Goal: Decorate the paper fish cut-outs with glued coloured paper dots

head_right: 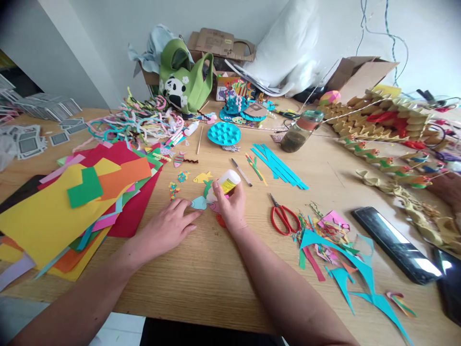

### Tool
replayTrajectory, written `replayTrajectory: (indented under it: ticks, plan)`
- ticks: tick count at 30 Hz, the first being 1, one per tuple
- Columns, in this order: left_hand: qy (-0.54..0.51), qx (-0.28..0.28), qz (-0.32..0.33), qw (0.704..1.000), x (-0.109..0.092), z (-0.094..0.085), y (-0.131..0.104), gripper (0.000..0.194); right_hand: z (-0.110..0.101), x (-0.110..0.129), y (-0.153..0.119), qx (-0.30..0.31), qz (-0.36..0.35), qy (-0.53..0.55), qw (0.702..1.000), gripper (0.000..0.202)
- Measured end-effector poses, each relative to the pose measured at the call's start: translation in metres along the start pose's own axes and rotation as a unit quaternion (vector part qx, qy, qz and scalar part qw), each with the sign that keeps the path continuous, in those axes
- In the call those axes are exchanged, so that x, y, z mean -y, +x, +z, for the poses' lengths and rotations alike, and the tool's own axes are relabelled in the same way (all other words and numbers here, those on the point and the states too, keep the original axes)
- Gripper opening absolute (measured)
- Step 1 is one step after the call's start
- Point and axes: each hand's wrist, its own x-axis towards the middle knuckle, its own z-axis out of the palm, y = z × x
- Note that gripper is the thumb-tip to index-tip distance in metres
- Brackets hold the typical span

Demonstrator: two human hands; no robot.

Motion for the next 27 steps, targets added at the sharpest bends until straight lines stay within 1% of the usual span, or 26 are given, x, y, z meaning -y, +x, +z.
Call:
replayTrajectory:
  ticks: [8,20,24,27]
  plan:
    - [0.004,0.004,0.001,1.000,-0.0001,-0.0004,0.0000,0.035,0.0000,-0.0010,-0.0011,0.004,-0.017,-0.032,0.999,0.037]
    - [-0.005,-0.004,0.002,1.000,0.0006,0.0017,-0.0008,0.034,0.0000,-0.0009,-0.0032,0.010,-0.010,-0.039,0.999,0.040]
    - [-0.006,-0.003,0.001,1.000,0.0003,0.0007,-0.0004,0.032,0.0013,0.0030,-0.0021,-0.007,0.005,0.021,1.000,0.040]
    - [-0.004,0.003,-0.003,1.000,0.0000,0.0000,0.0000,0.031,0.0012,0.0032,0.0010,-0.025,0.047,0.081,0.995,0.041]
